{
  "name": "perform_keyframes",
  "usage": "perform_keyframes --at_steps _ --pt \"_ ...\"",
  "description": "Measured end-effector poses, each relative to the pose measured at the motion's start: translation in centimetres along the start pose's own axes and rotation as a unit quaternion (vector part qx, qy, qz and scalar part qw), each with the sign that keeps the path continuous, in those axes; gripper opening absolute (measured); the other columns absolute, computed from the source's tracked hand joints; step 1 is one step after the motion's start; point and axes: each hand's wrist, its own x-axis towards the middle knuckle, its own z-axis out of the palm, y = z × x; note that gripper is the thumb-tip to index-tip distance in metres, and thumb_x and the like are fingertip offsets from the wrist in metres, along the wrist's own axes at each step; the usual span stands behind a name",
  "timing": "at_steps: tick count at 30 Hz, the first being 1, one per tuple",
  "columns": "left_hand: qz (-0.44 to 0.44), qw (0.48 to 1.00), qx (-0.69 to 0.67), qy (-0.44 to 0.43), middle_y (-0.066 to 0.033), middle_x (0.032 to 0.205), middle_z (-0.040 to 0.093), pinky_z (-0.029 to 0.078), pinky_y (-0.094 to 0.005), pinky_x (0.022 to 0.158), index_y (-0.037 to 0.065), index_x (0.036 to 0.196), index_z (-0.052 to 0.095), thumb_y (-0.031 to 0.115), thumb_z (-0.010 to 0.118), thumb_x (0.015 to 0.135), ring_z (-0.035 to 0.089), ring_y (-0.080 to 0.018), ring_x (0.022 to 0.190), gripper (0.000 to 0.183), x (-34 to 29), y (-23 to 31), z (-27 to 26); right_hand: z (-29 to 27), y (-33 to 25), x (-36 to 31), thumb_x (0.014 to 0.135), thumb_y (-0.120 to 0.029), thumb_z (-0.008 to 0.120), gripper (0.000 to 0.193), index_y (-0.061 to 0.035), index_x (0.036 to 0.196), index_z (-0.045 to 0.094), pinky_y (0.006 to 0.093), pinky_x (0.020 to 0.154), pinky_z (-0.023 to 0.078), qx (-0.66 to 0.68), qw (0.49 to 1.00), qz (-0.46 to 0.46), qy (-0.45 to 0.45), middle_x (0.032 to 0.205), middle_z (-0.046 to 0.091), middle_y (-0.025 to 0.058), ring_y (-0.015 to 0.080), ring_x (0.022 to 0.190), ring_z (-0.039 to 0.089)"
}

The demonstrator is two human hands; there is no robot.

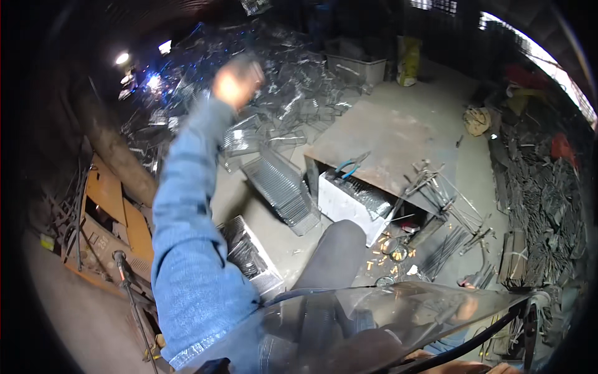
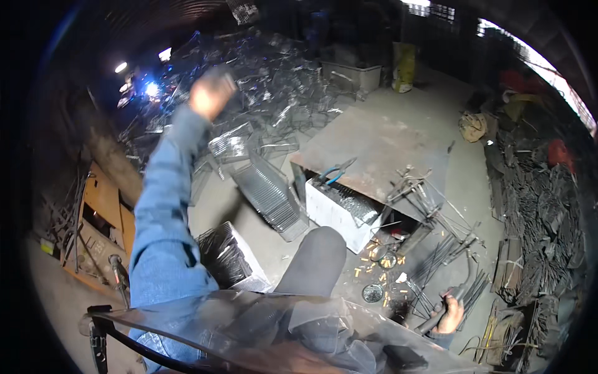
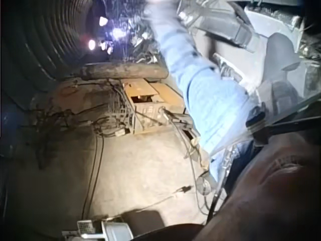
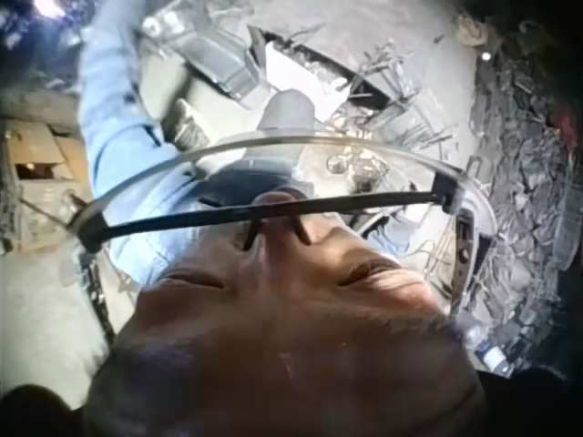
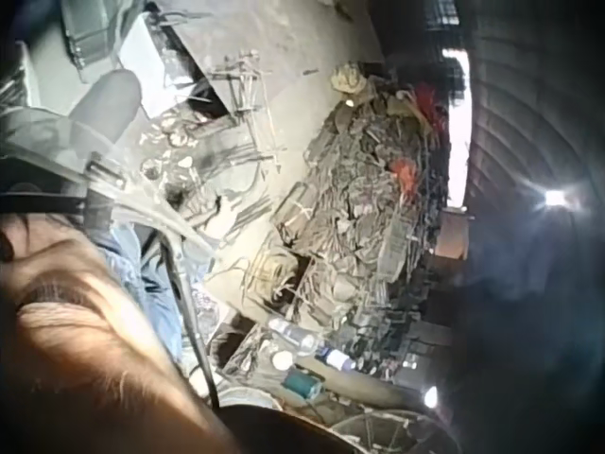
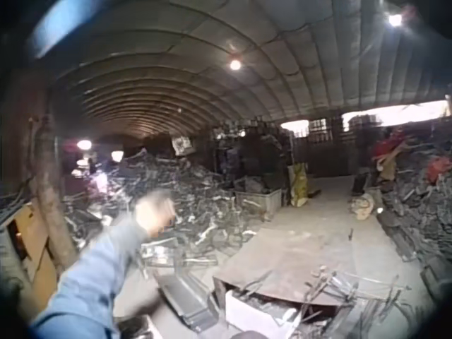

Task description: Welding metal wire components to assemble wire cages.

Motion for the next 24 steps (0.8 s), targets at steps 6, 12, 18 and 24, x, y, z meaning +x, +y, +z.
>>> perform_keyframes --at_steps 6,12,18,24 --pt "-0.131 0.58 0.004 -0.804 -0.0128 0.082 0.067 0.05 -0.0359 0.074 0.009 0.082 0.071 0.05 0.066 0.071 0.064 -0.0265 0.078 0.043 -34.0 1.3 -2.5 -1.2 -1.2 -5.4 0.08 -0.027 0.058 0.025 -0.0065 0.094 0.05 0.0227 0.035 0.035 -0.059 0.997 0.041 0.04 0.067 0.051 0.0028 0.0093 0.045 0.044" --pt "-0.255 0.717 -0.039 -0.648 -0.0131 0.062 0.059 0.047 -0.0385 0.057 0.01 0.063 0.063 0.042 0.071 0.07 0.059 -0.0264 0.059 0.034 -40.2 -0.3 -6.2 -1.1 1.4 -9.6 0.082 -0.019 0.053 0.021 -0.0009 0.091 0.053 0.0241 0.034 0.038 -0.239 0.948 0.187 -0.091 0.064 0.054 0.0067 0.0125 0.04 0.046" --pt "-0.19 0.862 0.029 -0.47 -0.0145 0.123 0.05 0.038 -0.0431 0.098 0.008 0.123 0.049 0.033 0.069 0.072 0.046 -0.0327 0.117 0.06 -38.9 -0.6 3.5 4.1 6.4 -12.1 0.078 -0.007 0.05 0.018 0.0014 0.094 0.051 0.0272 0.033 0.041 -0.237 0.901 0.321 -0.172 0.073 0.061 0.0107 0.0157 0.041 0.049" --pt "-0.125 0.756 0.211 -0.607 -0.0098 0.133 0.046 0.031 -0.0537 0.1 0.007 0.134 0.038 0.018 0.04 0.088 0.036 -0.0306 0.128 0.047 -36.9 -2.9 15.9 6.7 6.5 -13.2 0.077 -0.005 0.052 0.02 0.0008 0.095 0.052 0.0286 0.035 0.04 -0.307 0.905 0.267 -0.125 0.07 0.061 0.0107 0.0178 0.041 0.05"
